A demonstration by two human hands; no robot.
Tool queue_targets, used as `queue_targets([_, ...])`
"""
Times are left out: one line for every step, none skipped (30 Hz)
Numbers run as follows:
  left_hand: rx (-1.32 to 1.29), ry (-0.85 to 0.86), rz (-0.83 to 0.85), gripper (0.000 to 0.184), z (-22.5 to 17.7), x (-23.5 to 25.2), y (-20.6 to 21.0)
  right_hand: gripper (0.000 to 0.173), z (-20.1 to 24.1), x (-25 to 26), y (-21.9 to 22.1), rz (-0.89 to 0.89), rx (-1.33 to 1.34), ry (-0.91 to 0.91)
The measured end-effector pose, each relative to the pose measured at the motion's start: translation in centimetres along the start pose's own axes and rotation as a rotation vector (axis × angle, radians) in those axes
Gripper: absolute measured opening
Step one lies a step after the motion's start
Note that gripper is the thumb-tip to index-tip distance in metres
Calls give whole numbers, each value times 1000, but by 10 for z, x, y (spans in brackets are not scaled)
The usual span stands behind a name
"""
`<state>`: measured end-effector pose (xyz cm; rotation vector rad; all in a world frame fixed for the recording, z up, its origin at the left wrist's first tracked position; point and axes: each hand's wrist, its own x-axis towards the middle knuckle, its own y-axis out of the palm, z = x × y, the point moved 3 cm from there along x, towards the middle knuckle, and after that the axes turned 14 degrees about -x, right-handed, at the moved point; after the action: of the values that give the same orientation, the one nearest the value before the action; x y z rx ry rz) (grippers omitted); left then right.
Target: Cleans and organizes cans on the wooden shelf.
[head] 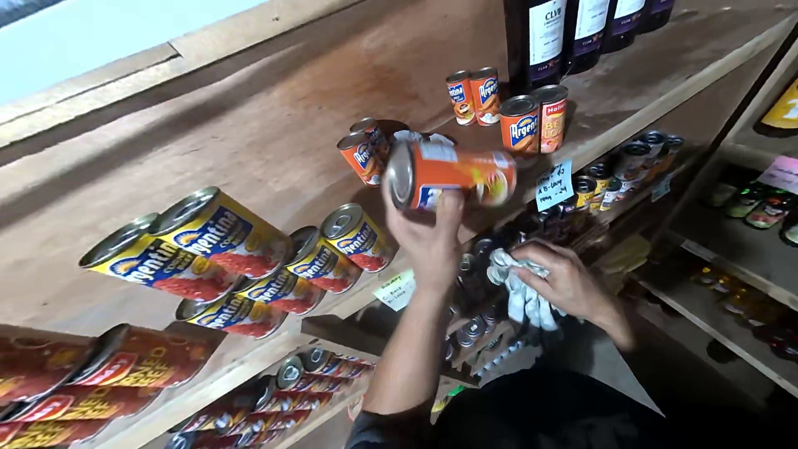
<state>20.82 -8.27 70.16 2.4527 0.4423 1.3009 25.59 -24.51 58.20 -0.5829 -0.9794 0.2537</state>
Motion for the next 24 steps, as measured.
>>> queue_targets([124, 88, 71, 73, -7, 14, 1, 23, -2, -4, 2, 16, 48, 3])
queue_targets([223, 113, 136, 77, -11, 28, 5, 23, -3, -7, 2, 6, 84, 8])
queue_targets([296, 87, 190, 76, -9, 40, 9, 23, -4, -8, 1, -11, 108, 9])
queue_targets([356, 7, 243, 73, -3, 49, 12, 23, -5, -9, -1, -27, 128, 8])
queue_targets([405, -97, 287, 68, 7, 56, 14, 23, -6, -11, -3, -43, 147, 3])
queue_targets([434, -215, 315, 63, 19, 61, 15, 23, -6, -12, -4, -56, 163, -3])
queue_targets([439, -317, 330, 59, 32, 64, 16, 23, -6, -13, -5, -63, 173, -8])
queue_targets([442, -394, 330, 56, 44, 67, 15, 23, -6, -14, -5, -64, 179, -9])
queue_targets([451, -445, 320, 55, 55, 70, 13, 23, -7, -16, -5, -61, 182, -6])
queue_targets([456, -482, 300, 54, 63, 72, 11, 24, -7, -17, -5, -59, 184, -4])
queue_targets([458, -513, 278, 54, 70, 74, 10, 24, -9, -19, -5, -57, 188, -3])
queue_targets([462, -541, 260, 54, 74, 76, 10, 24, -10, -20, -4, -58, 193, 0])
queue_targets([460, -564, 246, 55, 77, 78, 10, 24, -11, -21, -2, -60, 197, 6])
queue_targets([462, -577, 241, 55, 80, 79, 11, 24, -12, -22, -1, -59, 201, 12])
queue_targets([471, -581, 243, 55, 83, 79, 11, 23, -12, -23, 0, -58, 207, 14])
queue_targets([488, -577, 255, 55, 85, 79, 10, 24, -13, -23, 2, -55, 213, 14])
queue_targets([503, -571, 271, 57, 87, 78, 9, 24, -14, -24, 3, -52, 215, 13])
queue_targets([513, -563, 288, 60, 87, 77, 7, 24, -15, -24, 4, -47, 218, 13])
queue_targets([529, -563, 308, 65, 86, 75, 6, 24, -16, -25, 6, -43, 222, 13])
queue_targets([553, -578, 328, 73, 83, 74, 5, 24, -17, -26, 7, -38, 228, 16])
queue_targets([583, -605, 337, 80, 81, 72, 6, 24, -18, -26, 8, -32, 234, 20])
queue_targets([609, -618, 340, 83, 80, 70, 5, 24, -18, -27, 10, -25, 241, 23])
queue_targets([626, -611, 335, 84, 81, 68, 3, 24, -19, -27, 11, -18, 246, 23])
queue_targets([635, -596, 327, 82, 82, 67, 2, 24, -19, -27, 12, -12, 250, 20])
